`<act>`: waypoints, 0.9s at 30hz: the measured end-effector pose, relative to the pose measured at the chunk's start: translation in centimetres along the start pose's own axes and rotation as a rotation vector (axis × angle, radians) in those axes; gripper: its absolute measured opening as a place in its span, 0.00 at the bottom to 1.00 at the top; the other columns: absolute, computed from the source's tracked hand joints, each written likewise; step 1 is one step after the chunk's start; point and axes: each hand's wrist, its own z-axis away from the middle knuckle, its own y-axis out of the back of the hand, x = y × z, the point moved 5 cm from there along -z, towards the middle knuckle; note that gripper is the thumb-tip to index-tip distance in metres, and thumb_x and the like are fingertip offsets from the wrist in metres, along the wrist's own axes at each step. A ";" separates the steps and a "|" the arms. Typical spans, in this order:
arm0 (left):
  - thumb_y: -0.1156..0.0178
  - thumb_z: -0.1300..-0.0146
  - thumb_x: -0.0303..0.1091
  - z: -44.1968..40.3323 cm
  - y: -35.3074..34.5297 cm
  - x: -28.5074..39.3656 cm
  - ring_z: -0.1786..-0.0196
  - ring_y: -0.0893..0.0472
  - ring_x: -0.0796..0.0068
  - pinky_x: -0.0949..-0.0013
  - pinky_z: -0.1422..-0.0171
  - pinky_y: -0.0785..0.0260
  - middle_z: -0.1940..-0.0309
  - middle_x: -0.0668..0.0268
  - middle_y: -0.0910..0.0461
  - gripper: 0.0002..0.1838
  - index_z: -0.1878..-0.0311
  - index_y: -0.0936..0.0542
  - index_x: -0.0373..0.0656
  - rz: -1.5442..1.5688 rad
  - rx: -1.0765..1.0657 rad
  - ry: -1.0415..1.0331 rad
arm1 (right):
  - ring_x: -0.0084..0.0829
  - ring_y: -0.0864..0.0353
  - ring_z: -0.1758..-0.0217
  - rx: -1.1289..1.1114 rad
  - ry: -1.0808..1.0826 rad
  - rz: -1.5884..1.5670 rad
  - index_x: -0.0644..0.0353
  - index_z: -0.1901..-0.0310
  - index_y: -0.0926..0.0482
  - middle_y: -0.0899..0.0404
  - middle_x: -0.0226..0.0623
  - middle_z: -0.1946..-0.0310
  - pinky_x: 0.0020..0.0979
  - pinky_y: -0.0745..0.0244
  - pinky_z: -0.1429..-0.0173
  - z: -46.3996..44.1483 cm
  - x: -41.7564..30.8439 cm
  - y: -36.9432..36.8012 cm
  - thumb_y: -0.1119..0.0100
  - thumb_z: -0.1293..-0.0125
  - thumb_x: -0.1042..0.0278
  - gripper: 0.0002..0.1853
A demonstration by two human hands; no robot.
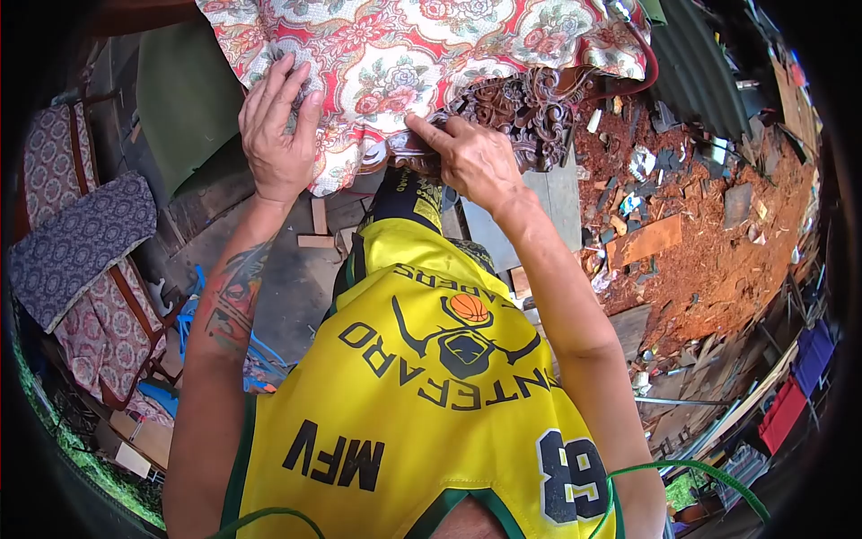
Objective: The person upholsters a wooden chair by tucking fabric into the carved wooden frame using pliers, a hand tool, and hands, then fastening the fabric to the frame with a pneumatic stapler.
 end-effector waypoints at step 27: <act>0.39 0.22 0.30 0.0 0.1 0.1 0.30 0.18 0.51 0.52 0.22 0.33 0.34 0.57 0.14 0.16 0.37 0.13 0.40 0.017 0.016 -0.009 | 0.50 0.09 0.58 0.029 -0.246 -0.101 0.61 0.23 0.30 0.11 0.50 0.58 0.51 0.15 0.54 -0.3 -1.0 -1.0 0.39 0.33 0.70 0.35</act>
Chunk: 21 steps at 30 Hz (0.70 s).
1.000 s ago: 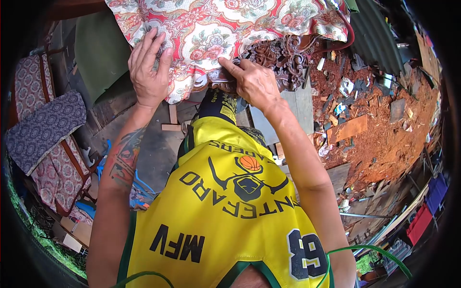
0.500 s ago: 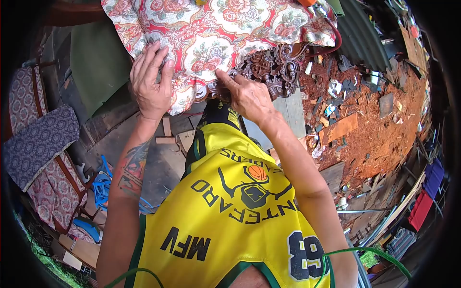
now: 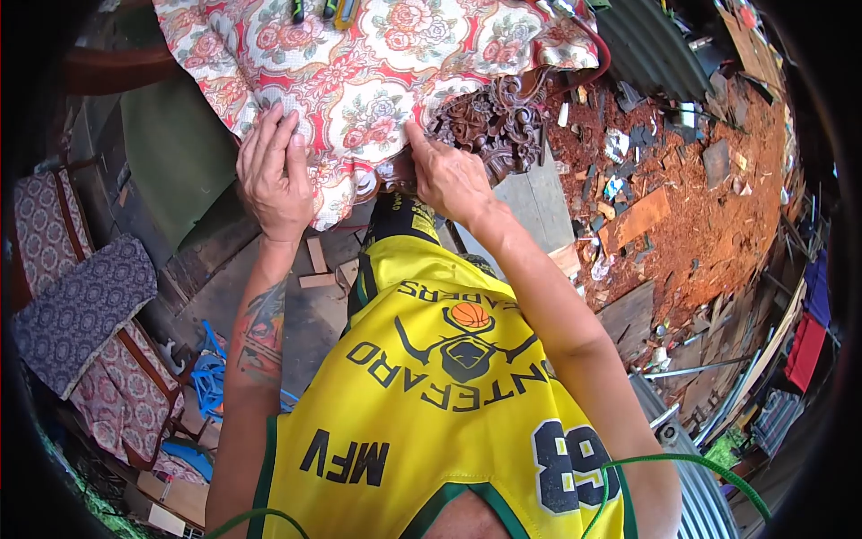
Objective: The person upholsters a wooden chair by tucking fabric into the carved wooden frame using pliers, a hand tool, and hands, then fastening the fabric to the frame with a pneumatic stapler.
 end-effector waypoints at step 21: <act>0.44 0.23 0.25 0.6 -0.2 -0.1 0.28 0.20 0.48 0.50 0.21 0.35 0.32 0.53 0.16 0.17 0.36 0.14 0.39 -0.034 -0.060 -0.012 | 0.54 0.11 0.52 0.131 -0.212 -0.348 0.53 0.43 0.12 0.11 0.49 0.55 0.50 0.17 0.48 4.3 4.7 2.4 0.37 0.28 0.66 0.15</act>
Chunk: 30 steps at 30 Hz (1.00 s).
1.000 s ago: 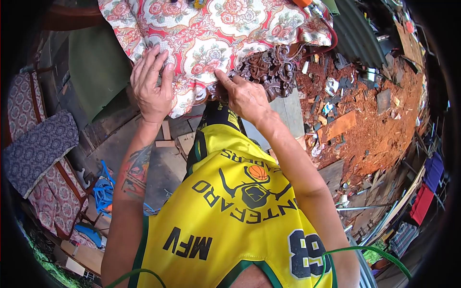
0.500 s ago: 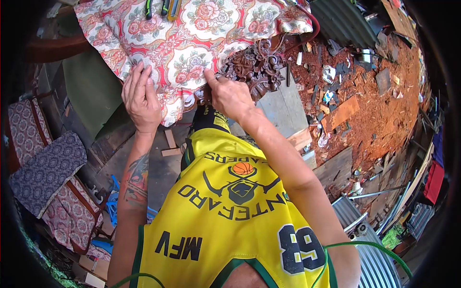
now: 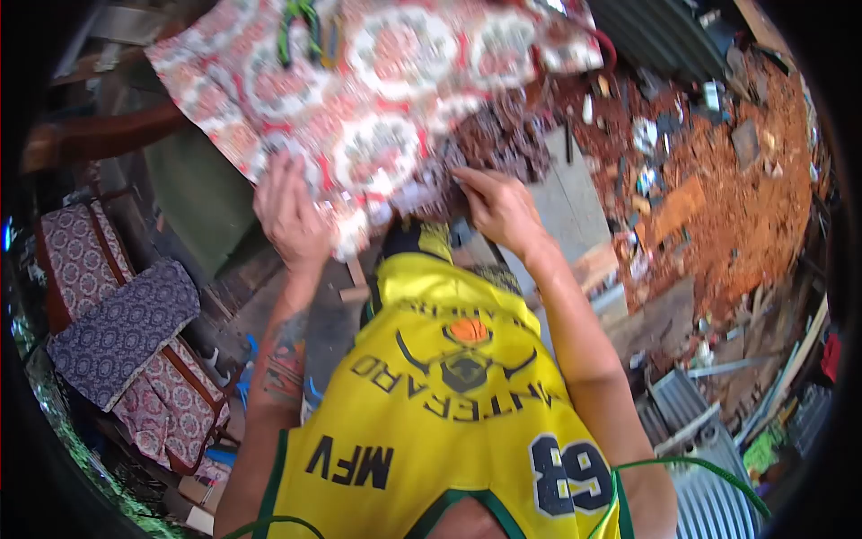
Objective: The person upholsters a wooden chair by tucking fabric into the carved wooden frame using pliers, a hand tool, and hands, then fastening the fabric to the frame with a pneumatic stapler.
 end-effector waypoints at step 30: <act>0.29 0.32 0.51 -0.8 -4.5 8.7 0.13 0.42 0.49 0.34 0.11 0.63 0.16 0.55 0.35 0.18 0.40 0.09 0.63 -0.307 -0.523 -0.331 | 0.20 0.20 0.72 -0.031 -0.367 -0.692 0.64 0.64 0.18 0.18 0.31 0.78 0.28 0.26 0.68 -3.6 -1.8 6.5 0.26 0.34 0.58 0.16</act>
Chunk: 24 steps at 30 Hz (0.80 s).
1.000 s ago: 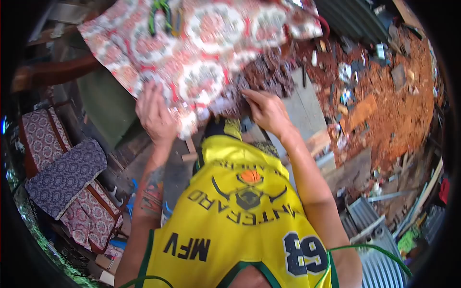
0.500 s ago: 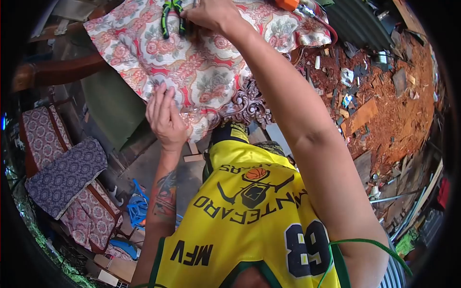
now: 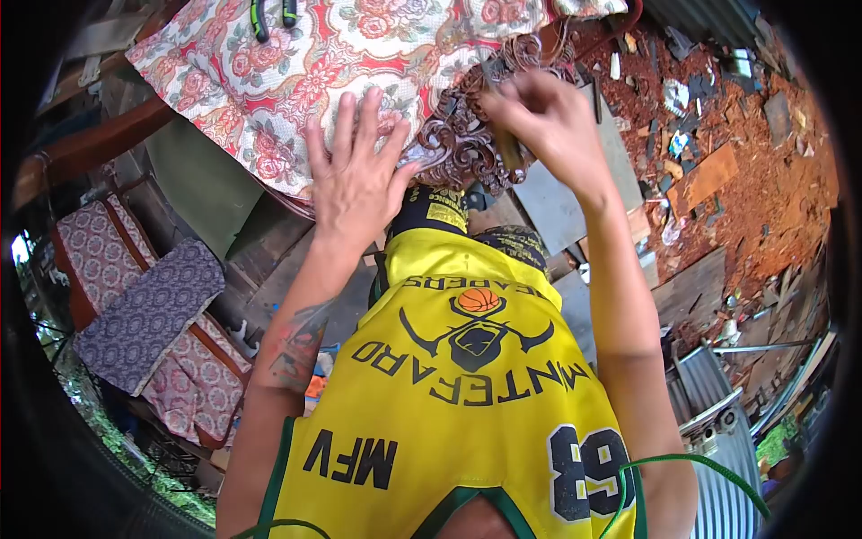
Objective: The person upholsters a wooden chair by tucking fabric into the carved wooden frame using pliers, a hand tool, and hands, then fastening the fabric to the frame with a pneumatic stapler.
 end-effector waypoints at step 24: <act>0.33 0.27 0.50 -1.3 -1.4 0.4 0.11 0.48 0.44 0.34 0.11 0.64 0.15 0.48 0.39 0.22 0.31 0.14 0.64 -0.163 -0.062 -0.154 | 0.10 0.22 0.62 0.242 -0.245 -0.465 0.62 0.54 0.18 0.19 0.21 0.63 0.16 0.27 0.58 17.3 14.5 0.0 0.25 0.31 0.75 0.10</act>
